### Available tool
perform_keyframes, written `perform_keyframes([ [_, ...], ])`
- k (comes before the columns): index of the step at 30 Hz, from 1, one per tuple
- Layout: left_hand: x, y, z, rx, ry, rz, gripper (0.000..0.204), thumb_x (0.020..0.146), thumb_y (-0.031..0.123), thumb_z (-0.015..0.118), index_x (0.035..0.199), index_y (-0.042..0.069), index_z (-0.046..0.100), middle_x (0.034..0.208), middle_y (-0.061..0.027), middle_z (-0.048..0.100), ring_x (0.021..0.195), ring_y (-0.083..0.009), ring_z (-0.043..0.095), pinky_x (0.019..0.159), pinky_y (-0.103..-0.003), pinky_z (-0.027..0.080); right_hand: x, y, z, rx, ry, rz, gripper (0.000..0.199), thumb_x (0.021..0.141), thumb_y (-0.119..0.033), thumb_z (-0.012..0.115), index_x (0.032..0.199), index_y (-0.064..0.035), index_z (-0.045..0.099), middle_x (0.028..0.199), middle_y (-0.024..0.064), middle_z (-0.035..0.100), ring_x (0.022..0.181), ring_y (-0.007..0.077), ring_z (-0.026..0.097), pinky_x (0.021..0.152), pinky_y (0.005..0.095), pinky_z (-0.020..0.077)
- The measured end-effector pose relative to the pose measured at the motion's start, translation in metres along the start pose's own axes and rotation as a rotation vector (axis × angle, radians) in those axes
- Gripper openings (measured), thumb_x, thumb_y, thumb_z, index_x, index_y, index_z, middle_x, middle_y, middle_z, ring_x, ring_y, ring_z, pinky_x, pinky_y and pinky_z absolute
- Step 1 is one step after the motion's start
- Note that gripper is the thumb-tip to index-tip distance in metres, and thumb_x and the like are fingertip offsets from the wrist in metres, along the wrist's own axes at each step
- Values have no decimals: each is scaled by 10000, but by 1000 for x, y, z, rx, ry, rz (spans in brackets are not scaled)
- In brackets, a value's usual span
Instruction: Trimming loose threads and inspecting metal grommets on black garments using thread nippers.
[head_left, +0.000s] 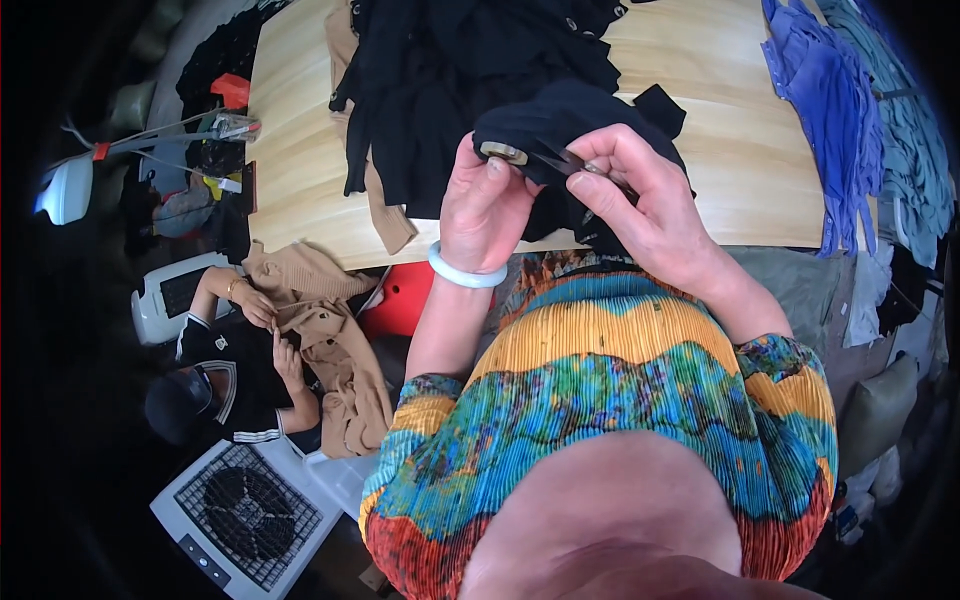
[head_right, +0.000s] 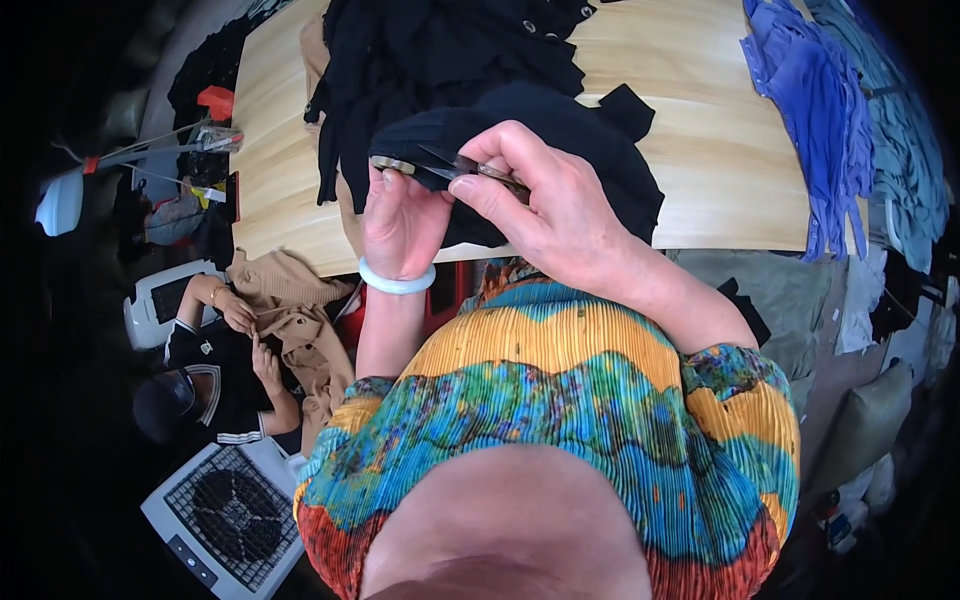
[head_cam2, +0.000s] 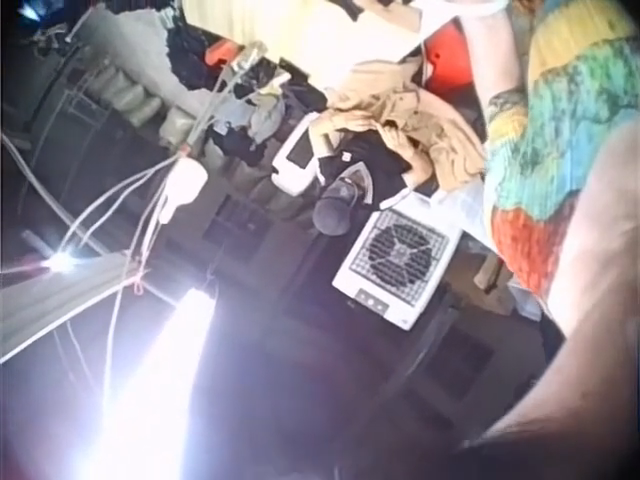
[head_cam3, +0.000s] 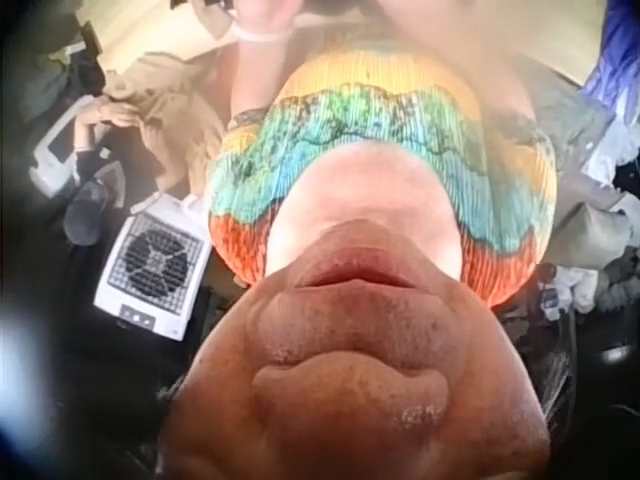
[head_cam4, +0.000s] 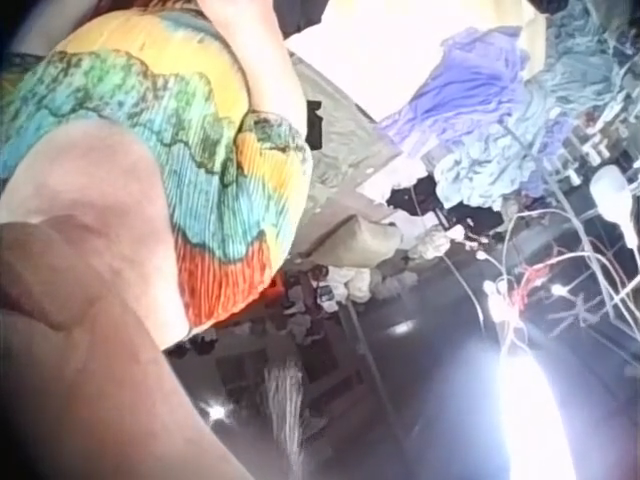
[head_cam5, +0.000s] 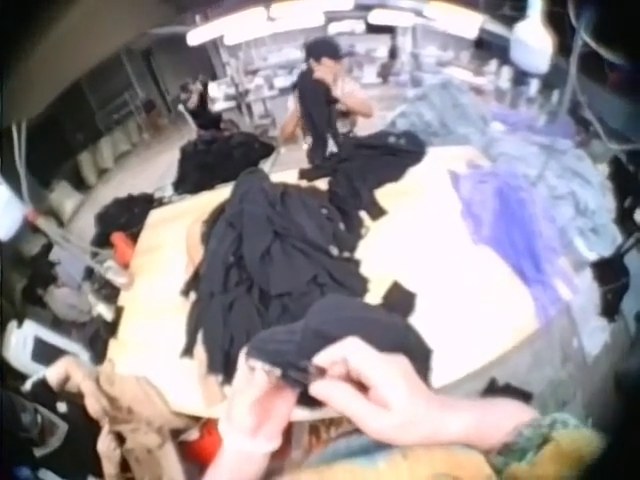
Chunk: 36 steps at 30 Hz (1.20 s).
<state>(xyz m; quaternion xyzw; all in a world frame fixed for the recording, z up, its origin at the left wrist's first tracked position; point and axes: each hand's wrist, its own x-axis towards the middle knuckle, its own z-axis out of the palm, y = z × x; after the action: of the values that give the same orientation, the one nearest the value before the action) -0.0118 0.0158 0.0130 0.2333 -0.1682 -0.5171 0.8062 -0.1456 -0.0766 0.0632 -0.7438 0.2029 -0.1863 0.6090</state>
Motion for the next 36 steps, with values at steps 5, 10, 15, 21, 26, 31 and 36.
perform_keyframes([
  [5,0,0,-5,75,-34,16,191,808,82,568,992,120,537,943,-12,557,881,-132,506,764,-277,402,2,1,-1,-2,35,-52,181,820,-135,550,928,-2,489,713,27,527,616,80,474,563,214,383],
  [10,-1,-2,-9,88,-37,10,235,792,48,577,1012,123,544,930,-8,560,855,-123,509,738,-256,403,3,5,1,-17,65,-108,194,805,-169,568,889,-8,498,622,42,510,530,104,469,484,233,372],
  [15,-3,-3,-9,85,-18,20,254,786,28,576,1021,121,547,928,-12,564,830,-117,518,726,-247,416,2,7,-1,-21,45,-92,190,803,-168,573,879,-10,501,596,24,494,514,85,452,472,226,361],
  [21,-4,-3,-9,98,-41,5,249,784,5,567,1008,113,552,916,-14,569,815,-115,528,724,-248,431,2,7,-3,-38,39,-105,180,800,-163,579,861,-9,510,573,16,491,492,73,442,453,219,352],
  [26,-5,-4,-10,114,-36,-16,240,791,14,562,1010,109,550,919,-14,568,839,-115,525,737,-255,422,-2,0,-6,-38,-35,20,126,821,-91,550,896,5,518,752,5,552,684,42,492,631,187,405],
  [31,-4,-6,-3,74,-27,-56,203,810,50,548,1002,112,540,945,-12,561,907,-130,511,817,-296,388,1,11,2,38,160,-125,143,800,-128,585,840,1,539,636,15,551,533,47,478,476,192,379],
  [36,-2,-2,-1,39,-23,-101,216,840,96,510,1052,126,488,1046,-26,539,965,-172,505,899,-344,350,7,18,-3,101,276,-151,138,813,-112,573,864,11,538,675,2,559,592,29,504,535,164,399],
])
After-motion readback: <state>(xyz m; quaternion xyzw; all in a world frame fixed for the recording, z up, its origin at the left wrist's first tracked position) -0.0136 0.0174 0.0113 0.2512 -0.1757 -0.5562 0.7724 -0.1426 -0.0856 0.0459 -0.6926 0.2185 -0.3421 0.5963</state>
